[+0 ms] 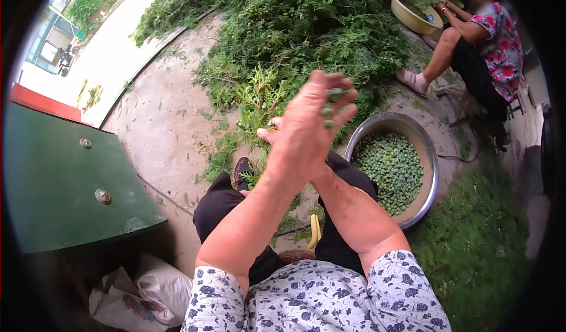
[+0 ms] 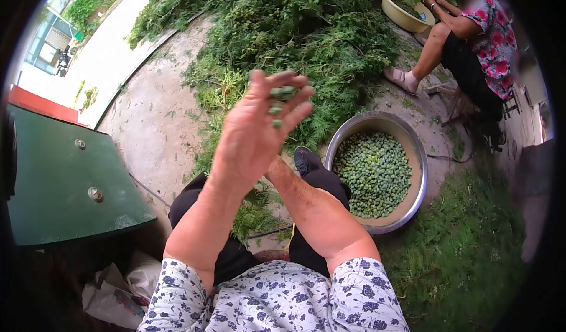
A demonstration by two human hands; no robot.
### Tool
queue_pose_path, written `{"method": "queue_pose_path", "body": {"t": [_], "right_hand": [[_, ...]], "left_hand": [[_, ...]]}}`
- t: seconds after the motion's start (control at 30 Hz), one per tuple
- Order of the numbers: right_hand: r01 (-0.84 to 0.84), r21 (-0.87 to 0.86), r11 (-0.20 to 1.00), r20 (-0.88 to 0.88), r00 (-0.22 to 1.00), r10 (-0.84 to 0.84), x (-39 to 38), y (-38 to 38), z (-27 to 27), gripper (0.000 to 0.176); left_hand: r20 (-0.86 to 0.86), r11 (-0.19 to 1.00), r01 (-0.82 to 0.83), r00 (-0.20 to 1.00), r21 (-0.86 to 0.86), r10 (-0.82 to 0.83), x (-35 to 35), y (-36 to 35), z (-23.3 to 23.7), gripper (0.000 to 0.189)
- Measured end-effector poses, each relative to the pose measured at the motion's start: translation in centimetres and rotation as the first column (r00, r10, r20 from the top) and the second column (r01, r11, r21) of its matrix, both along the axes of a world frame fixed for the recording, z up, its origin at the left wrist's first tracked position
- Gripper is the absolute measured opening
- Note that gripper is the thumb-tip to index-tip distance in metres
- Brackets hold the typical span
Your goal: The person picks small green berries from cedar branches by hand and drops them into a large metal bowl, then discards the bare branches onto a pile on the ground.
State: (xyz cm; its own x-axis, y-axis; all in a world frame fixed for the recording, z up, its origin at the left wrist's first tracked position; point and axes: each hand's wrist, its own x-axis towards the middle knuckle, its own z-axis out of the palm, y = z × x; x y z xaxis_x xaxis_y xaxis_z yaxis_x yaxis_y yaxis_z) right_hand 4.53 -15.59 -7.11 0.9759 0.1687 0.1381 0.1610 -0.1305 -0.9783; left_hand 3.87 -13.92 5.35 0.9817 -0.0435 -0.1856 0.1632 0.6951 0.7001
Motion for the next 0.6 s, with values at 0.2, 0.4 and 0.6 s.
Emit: {"method": "queue_pose_path", "body": {"t": [0.2,0.4,0.6], "right_hand": [[-0.367,-0.343,0.865,-0.186,0.929,0.320,2.7,-1.0,2.7,0.042],[-0.372,-0.146,0.917,-0.088,0.928,0.362,0.4,-2.1,4.1,0.025],[-0.332,-0.216,0.918,-0.068,0.943,0.325,-1.3,-1.9,4.5,0.029]], "left_hand": [[0.413,0.716,-0.159,0.890,0.680,-0.194,-1.2,-4.0,-0.1,0.043],[0.416,0.333,-0.508,0.854,0.794,0.312,-4.0,4.3,-4.1,0.016],[0.244,0.407,-0.412,0.881,0.815,0.405,-7.5,8.1,-6.7,0.013]]}}
